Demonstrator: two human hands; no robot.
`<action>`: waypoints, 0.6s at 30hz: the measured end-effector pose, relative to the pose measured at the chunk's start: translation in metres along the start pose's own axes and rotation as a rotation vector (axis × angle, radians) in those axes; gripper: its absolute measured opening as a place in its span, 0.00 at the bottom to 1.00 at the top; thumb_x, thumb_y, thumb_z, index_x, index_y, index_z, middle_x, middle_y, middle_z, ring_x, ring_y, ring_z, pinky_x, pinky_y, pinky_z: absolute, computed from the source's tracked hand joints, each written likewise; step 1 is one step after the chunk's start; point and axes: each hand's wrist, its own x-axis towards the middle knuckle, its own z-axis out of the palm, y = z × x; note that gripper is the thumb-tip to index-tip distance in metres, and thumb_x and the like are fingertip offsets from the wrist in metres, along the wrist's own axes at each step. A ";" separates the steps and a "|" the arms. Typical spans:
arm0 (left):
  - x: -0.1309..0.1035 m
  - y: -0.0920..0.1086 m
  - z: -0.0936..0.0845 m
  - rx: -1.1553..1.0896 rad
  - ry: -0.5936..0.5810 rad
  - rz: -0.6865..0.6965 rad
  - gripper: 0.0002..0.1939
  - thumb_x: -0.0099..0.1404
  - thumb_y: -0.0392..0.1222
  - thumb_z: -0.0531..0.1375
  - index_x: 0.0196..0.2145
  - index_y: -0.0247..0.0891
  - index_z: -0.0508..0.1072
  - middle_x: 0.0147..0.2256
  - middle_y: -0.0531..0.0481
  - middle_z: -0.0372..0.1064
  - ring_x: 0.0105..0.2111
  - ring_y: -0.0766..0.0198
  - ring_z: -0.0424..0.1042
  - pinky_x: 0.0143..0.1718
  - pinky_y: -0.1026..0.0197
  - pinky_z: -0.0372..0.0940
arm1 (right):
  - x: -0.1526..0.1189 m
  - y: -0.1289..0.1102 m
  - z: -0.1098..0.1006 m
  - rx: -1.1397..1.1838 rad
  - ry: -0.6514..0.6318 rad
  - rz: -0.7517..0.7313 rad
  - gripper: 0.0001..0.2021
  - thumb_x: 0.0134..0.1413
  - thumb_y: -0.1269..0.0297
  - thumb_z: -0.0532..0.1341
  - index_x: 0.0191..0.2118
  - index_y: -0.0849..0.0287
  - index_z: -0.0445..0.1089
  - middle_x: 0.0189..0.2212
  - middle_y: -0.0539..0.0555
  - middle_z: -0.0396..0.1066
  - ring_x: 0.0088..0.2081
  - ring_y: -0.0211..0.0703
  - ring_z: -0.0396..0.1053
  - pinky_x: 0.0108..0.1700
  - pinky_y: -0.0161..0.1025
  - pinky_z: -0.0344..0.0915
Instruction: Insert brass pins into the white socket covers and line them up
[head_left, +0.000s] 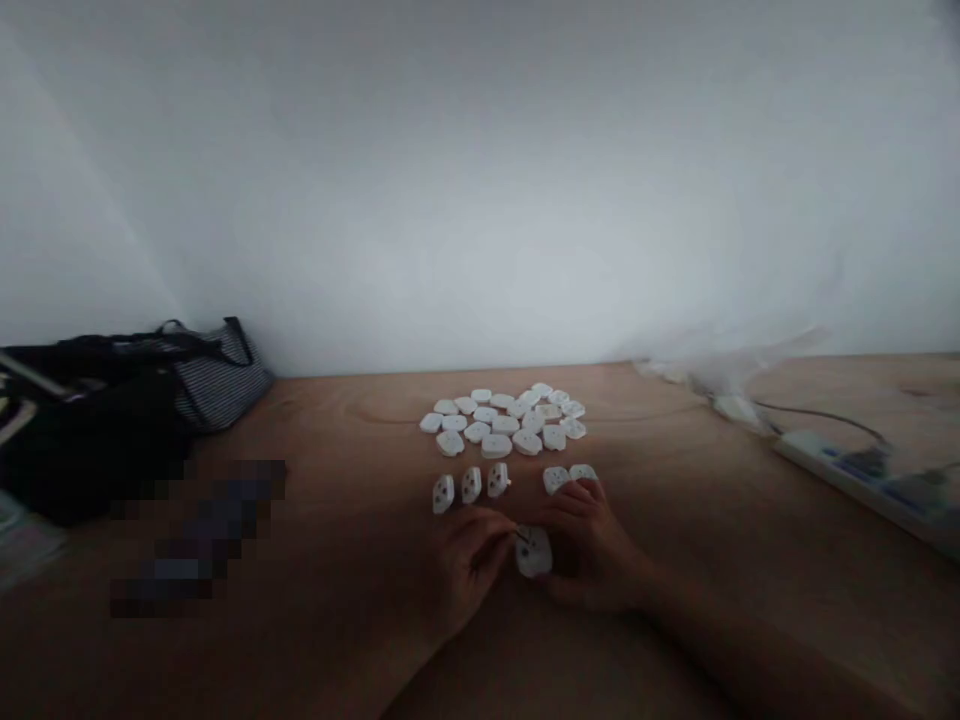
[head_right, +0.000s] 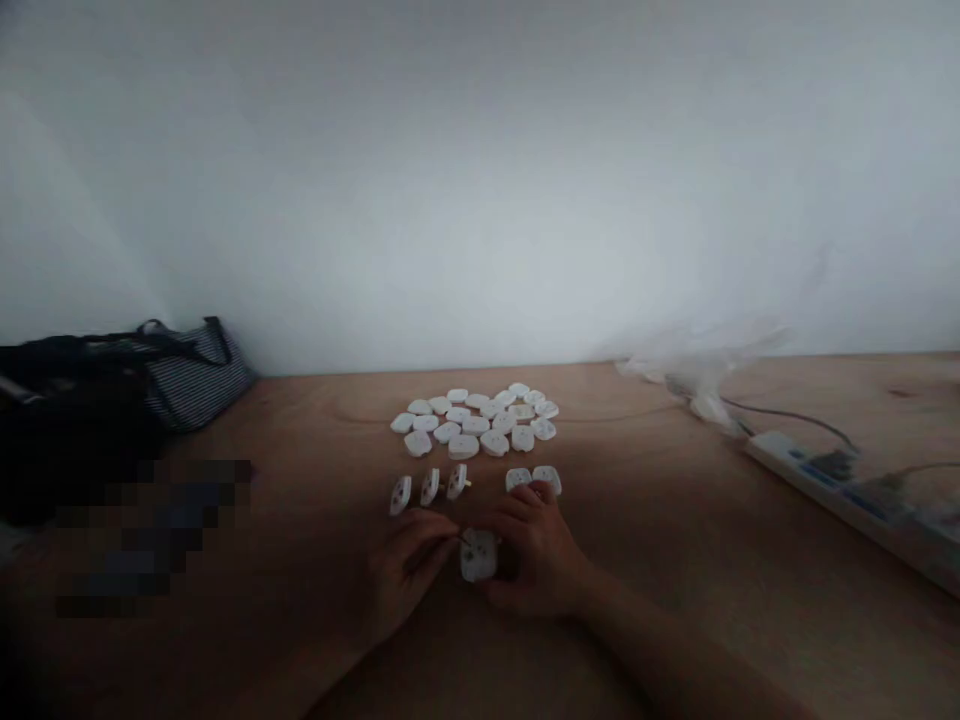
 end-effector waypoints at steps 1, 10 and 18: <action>0.000 0.000 0.000 -0.001 0.011 0.022 0.04 0.63 0.34 0.58 0.36 0.37 0.72 0.31 0.48 0.72 0.33 0.64 0.72 0.37 0.64 0.68 | 0.000 -0.001 0.000 0.006 -0.002 -0.002 0.23 0.35 0.59 0.65 0.43 0.55 0.69 0.36 0.53 0.71 0.39 0.50 0.63 0.45 0.48 0.49; 0.002 -0.004 0.000 -0.021 -0.012 0.148 0.05 0.63 0.33 0.58 0.36 0.37 0.73 0.31 0.48 0.73 0.32 0.64 0.72 0.35 0.63 0.69 | 0.000 -0.003 0.001 0.032 -0.013 0.005 0.24 0.34 0.58 0.64 0.44 0.55 0.69 0.36 0.54 0.71 0.38 0.50 0.63 0.45 0.49 0.50; 0.003 -0.005 -0.002 -0.042 -0.038 0.194 0.07 0.63 0.31 0.58 0.36 0.37 0.75 0.33 0.46 0.74 0.32 0.63 0.72 0.34 0.62 0.69 | 0.001 -0.003 0.001 0.023 -0.030 0.013 0.24 0.34 0.57 0.64 0.44 0.55 0.69 0.36 0.53 0.71 0.38 0.50 0.63 0.45 0.49 0.50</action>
